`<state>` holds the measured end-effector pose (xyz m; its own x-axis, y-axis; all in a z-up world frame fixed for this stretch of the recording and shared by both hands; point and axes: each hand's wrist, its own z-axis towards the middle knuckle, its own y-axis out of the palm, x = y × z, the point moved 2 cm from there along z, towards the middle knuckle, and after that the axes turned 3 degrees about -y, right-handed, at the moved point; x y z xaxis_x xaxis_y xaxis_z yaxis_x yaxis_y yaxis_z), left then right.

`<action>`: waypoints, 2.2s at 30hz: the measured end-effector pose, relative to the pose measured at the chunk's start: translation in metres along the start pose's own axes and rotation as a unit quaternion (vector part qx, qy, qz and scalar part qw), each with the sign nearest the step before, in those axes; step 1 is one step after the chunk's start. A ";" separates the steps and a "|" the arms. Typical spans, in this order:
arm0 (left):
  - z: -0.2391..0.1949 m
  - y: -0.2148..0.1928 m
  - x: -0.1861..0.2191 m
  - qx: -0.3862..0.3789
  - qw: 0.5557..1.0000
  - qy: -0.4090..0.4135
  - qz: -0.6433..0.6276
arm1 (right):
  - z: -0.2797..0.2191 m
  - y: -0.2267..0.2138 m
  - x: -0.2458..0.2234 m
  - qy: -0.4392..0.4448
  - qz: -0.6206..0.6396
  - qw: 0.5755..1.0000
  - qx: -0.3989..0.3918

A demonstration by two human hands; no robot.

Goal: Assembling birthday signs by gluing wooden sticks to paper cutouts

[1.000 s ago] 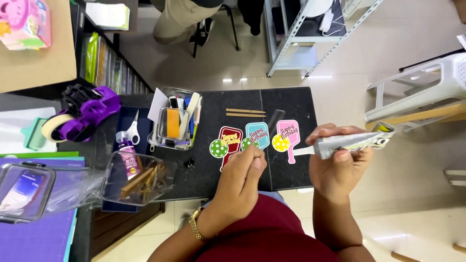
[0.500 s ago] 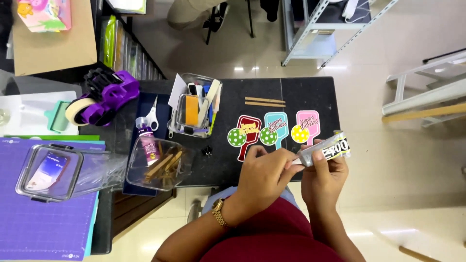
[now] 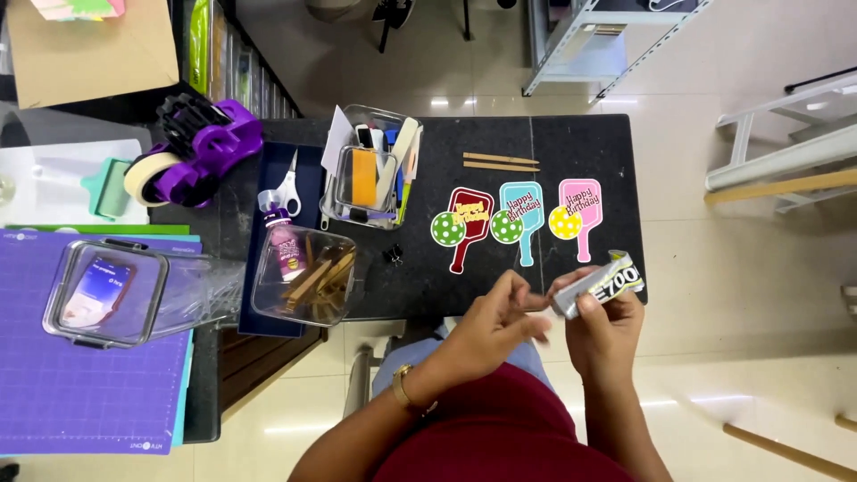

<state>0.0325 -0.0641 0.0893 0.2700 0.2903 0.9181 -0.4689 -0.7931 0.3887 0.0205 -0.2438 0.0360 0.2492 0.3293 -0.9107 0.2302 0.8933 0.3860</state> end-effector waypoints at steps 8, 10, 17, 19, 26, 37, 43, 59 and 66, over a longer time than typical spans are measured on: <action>-0.012 -0.006 -0.024 0.199 0.850 0.166 0.458 | -0.020 -0.004 0.018 -0.010 -0.120 0.991 0.058; -0.014 -0.008 -0.034 0.151 0.889 0.116 0.416 | -0.019 -0.009 0.021 0.014 -0.103 0.993 0.062; -0.030 -0.036 -0.054 -0.010 0.981 -0.115 -0.154 | 0.024 -0.015 0.008 0.080 0.010 0.988 0.133; -0.038 -0.051 -0.087 0.074 0.992 -0.074 -0.064 | 0.038 -0.028 -0.003 -0.033 -0.053 0.987 0.147; -0.026 -0.079 -0.055 0.239 0.962 -0.064 0.119 | 0.045 0.002 -0.027 -0.041 -0.160 0.985 0.058; -0.001 -0.044 0.013 0.479 0.734 0.416 0.242 | -0.018 0.072 0.037 -0.170 -0.397 0.868 -0.247; -0.064 -0.073 -0.003 0.558 0.690 0.411 0.208 | -0.031 0.141 0.012 -0.227 -0.223 0.851 -0.418; -0.092 -0.099 0.041 0.603 0.723 0.337 0.005 | 0.020 0.093 0.262 -0.211 -0.524 0.612 -0.553; -0.071 -0.106 0.054 0.530 0.755 0.291 -0.253 | 0.013 0.081 0.247 0.175 -0.363 0.841 -0.361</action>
<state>0.0376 0.0736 0.1028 -0.3713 0.6413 0.6715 0.5899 -0.3955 0.7040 0.1125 -0.0938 -0.1553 -0.0307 -0.4266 -0.9039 -0.4610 0.8085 -0.3659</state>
